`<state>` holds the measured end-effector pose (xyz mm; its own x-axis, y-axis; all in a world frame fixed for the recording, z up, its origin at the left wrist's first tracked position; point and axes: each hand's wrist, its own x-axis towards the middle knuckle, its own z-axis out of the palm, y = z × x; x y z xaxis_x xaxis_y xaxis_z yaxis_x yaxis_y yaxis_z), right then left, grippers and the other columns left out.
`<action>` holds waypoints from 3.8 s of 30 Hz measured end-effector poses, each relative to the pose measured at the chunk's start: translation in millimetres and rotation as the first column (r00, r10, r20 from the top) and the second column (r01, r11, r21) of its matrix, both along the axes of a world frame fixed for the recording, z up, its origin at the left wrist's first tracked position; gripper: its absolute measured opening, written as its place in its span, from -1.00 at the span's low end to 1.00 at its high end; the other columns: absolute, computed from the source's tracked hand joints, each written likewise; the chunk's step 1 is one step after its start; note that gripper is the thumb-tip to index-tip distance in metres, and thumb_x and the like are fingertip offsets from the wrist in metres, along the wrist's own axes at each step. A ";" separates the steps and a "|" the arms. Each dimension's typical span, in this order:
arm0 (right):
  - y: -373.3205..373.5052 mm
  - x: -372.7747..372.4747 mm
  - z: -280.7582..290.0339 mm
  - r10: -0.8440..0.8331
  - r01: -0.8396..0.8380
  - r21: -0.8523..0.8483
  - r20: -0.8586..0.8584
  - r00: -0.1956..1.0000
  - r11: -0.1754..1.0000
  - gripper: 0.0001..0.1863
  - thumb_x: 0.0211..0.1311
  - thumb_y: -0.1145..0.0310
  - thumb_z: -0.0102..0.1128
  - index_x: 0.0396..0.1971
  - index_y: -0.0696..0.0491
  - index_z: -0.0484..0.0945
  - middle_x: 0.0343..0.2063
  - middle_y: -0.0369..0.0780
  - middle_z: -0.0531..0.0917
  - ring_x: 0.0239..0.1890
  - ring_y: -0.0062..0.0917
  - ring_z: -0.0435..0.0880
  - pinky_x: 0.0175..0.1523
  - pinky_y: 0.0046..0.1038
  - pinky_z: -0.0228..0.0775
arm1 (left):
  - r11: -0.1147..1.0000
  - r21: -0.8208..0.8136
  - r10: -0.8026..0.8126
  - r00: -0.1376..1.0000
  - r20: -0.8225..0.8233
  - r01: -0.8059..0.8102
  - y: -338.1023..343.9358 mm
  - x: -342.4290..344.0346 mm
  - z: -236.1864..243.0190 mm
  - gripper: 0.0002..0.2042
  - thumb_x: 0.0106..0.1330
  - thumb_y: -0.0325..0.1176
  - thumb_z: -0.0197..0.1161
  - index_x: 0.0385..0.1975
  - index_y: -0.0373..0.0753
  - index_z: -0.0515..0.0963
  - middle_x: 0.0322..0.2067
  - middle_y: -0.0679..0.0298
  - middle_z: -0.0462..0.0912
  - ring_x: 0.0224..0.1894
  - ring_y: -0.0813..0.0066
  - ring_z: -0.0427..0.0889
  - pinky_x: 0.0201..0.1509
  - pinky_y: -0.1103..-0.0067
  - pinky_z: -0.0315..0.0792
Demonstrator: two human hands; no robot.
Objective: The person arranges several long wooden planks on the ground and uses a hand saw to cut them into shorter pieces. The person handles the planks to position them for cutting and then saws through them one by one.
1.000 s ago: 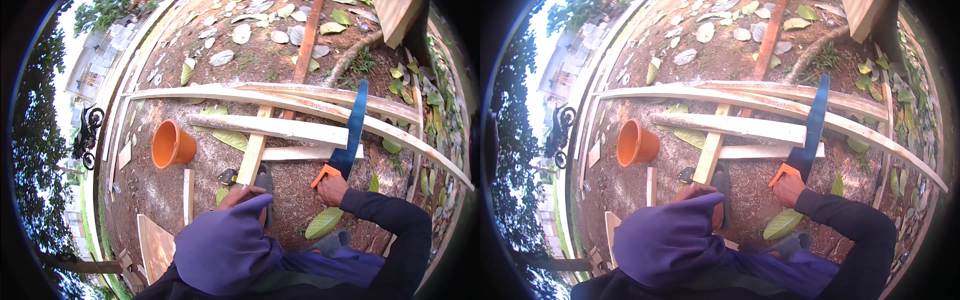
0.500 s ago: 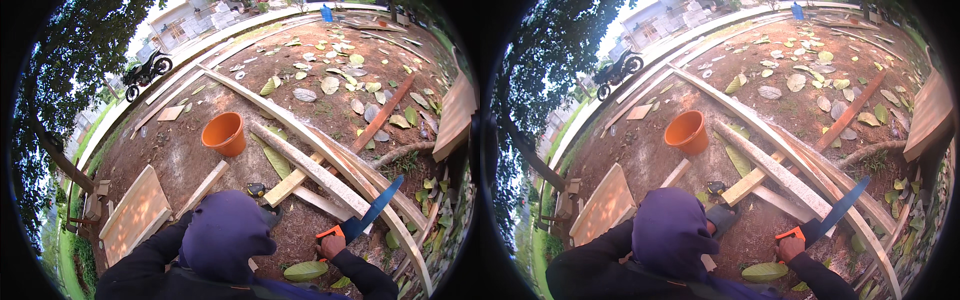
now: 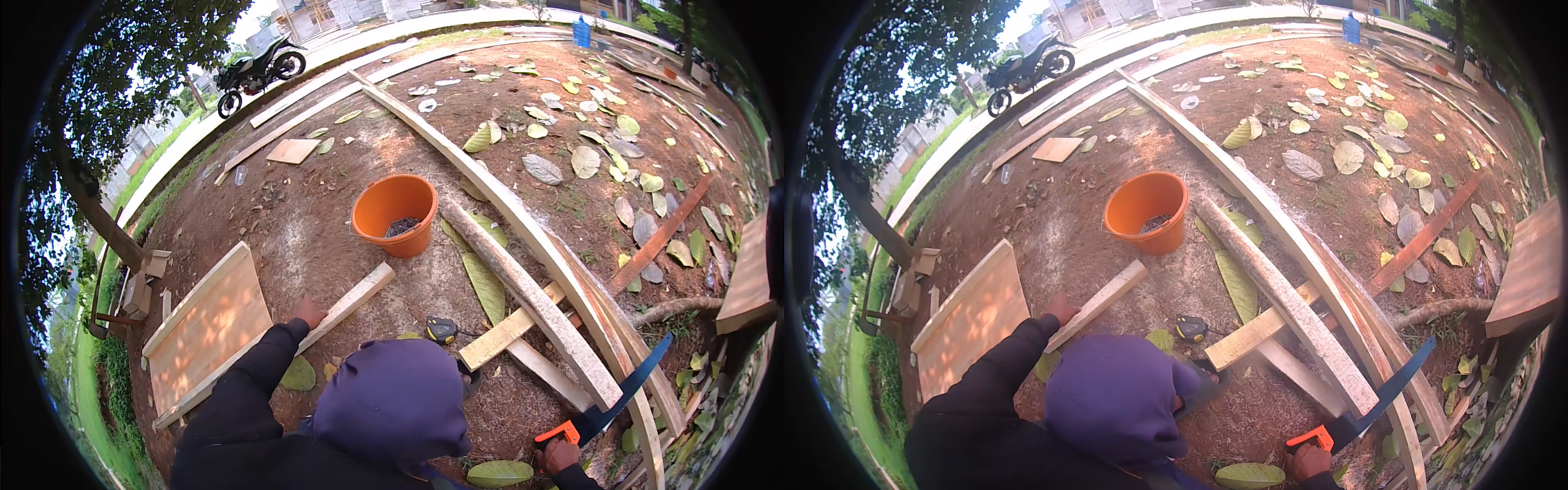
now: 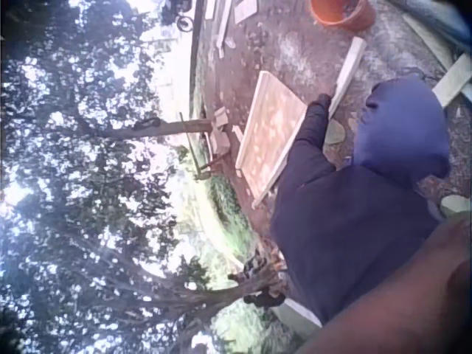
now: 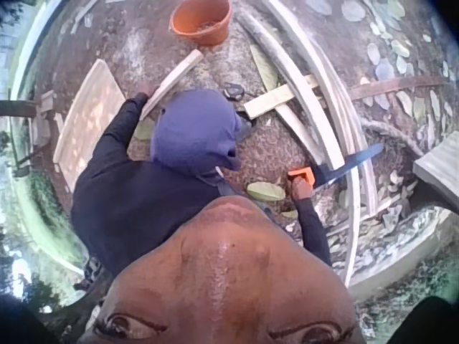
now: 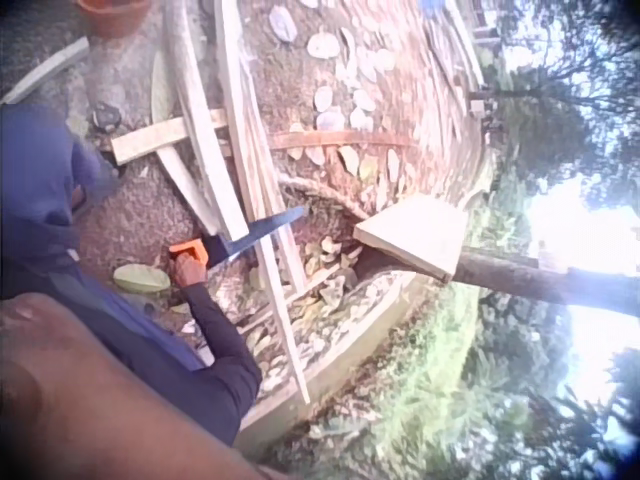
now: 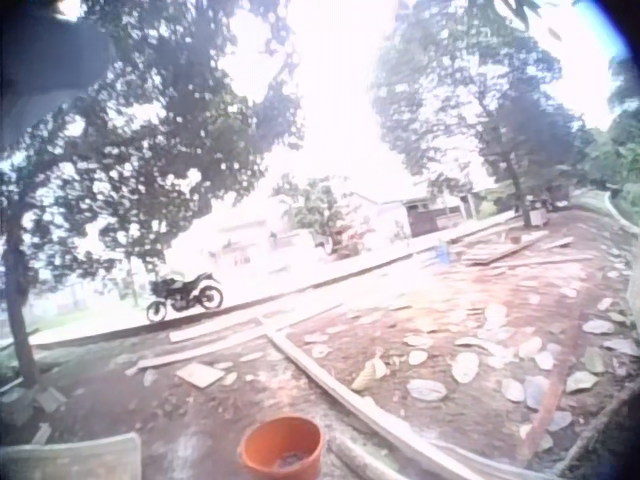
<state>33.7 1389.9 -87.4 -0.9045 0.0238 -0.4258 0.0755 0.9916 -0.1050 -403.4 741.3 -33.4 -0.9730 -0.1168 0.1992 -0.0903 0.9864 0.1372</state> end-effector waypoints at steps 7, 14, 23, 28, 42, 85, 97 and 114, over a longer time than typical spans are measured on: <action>-20.0 -25.8 24.0 0.107 -0.119 0.001 -0.442 0.890 0.993 -0.42 0.29 -0.29 0.21 -0.59 -0.03 0.54 -0.77 -0.25 0.53 -0.75 -0.32 0.56 -0.63 -0.19 0.38 | 0.983 -0.081 0.174 0.716 0.677 -0.162 -162.4 10.6 -9.0 -0.11 0.19 0.36 0.36 0.22 -0.39 0.47 0.29 -0.22 0.45 0.42 -0.22 0.35 0.46 0.15 0.31; -22.2 -46.1 40.7 -0.035 0.035 -0.003 -0.071 0.997 0.999 -0.48 0.14 -0.15 0.31 -0.48 0.09 0.62 -0.62 -0.06 0.68 -0.56 -0.14 0.71 -0.45 -0.08 0.47 | 0.955 -0.032 -0.280 0.936 0.212 0.294 -28.1 58.2 -41.0 -0.24 0.23 0.09 0.45 0.26 -0.38 0.45 0.00 -0.16 0.64 0.11 -0.19 0.61 0.26 0.18 0.43; -36.6 -109.1 114.6 -0.067 -0.006 -0.280 -0.252 0.965 0.960 -0.64 0.22 0.02 0.34 -0.36 0.06 0.61 -0.50 -0.08 0.71 -0.47 -0.12 0.73 -0.37 -0.09 0.54 | 0.971 0.240 -0.110 0.899 0.424 0.006 -5.8 65.9 -13.9 -0.35 0.18 -0.22 0.50 0.23 -0.35 0.42 0.18 -0.12 0.51 0.25 -0.18 0.48 0.31 0.20 0.40; -38.3 -138.2 174.1 -0.179 -0.191 -0.419 -0.696 0.696 0.888 -0.60 0.11 0.34 0.49 -0.05 0.10 0.61 -0.26 -0.09 0.71 -0.25 -0.17 0.73 -0.14 -0.20 0.58 | 0.898 0.238 -0.422 0.879 0.223 0.370 46.9 49.1 87.1 -0.37 0.14 -0.38 0.47 0.23 -0.35 0.42 0.19 -0.08 0.53 0.24 -0.13 0.51 0.31 0.22 0.40; 10.1 -152.0 182.1 -0.343 0.320 -0.126 -0.429 0.836 0.939 -0.24 0.12 0.06 0.50 0.19 0.22 0.42 -0.01 0.01 0.64 0.03 -0.05 0.65 0.10 -0.14 0.50 | -0.098 -0.060 -0.949 -0.111 -0.294 0.993 433.2 -43.0 134.4 -0.48 0.34 -0.22 0.39 0.25 -0.25 0.47 0.23 0.01 0.54 0.40 0.14 0.42 0.52 0.24 0.23; 89.6 -37.3 64.5 -0.735 0.347 -0.715 -0.340 0.586 0.607 -0.07 -0.03 0.02 0.63 0.22 0.30 0.40 -0.02 0.07 0.61 0.05 -0.02 0.62 0.17 -0.18 0.45 | 0.473 0.676 -0.860 0.463 0.216 0.564 453.9 -94.0 14.6 -0.30 0.35 -0.31 0.47 0.41 -0.43 0.31 -0.07 0.16 0.63 -0.11 0.51 0.57 0.03 0.58 0.44; 82.2 -35.4 56.0 -0.794 0.315 -0.776 -0.360 0.490 0.546 -0.18 0.00 0.03 0.61 0.16 0.24 0.51 -0.10 0.04 0.66 -0.05 -0.10 0.69 0.06 -0.21 0.52 | 0.450 0.723 -0.870 0.440 0.223 0.524 466.4 -69.3 25.7 -0.31 0.41 -0.27 0.41 0.44 -0.43 0.27 -0.07 0.16 0.61 -0.05 0.48 0.58 0.11 0.55 0.43; 84.8 -28.9 47.4 -0.849 0.319 -0.869 -0.190 0.492 0.379 -0.19 0.12 0.09 0.52 0.33 0.16 0.46 -0.07 -0.02 0.70 0.01 -0.23 0.70 0.14 -0.28 0.53 | 0.453 0.698 -0.863 0.468 0.189 0.555 473.8 -71.3 23.7 -0.36 0.46 -0.14 0.38 0.37 -0.42 0.35 -0.29 0.38 0.53 -0.33 0.70 0.34 -0.29 0.67 0.21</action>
<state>4.8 1474.7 -40.0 -0.7826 0.6209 -0.0438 0.2681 0.2728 -0.9240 -474.7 1215.1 -9.8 -0.6573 0.7428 -0.1275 0.4106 0.4948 0.7659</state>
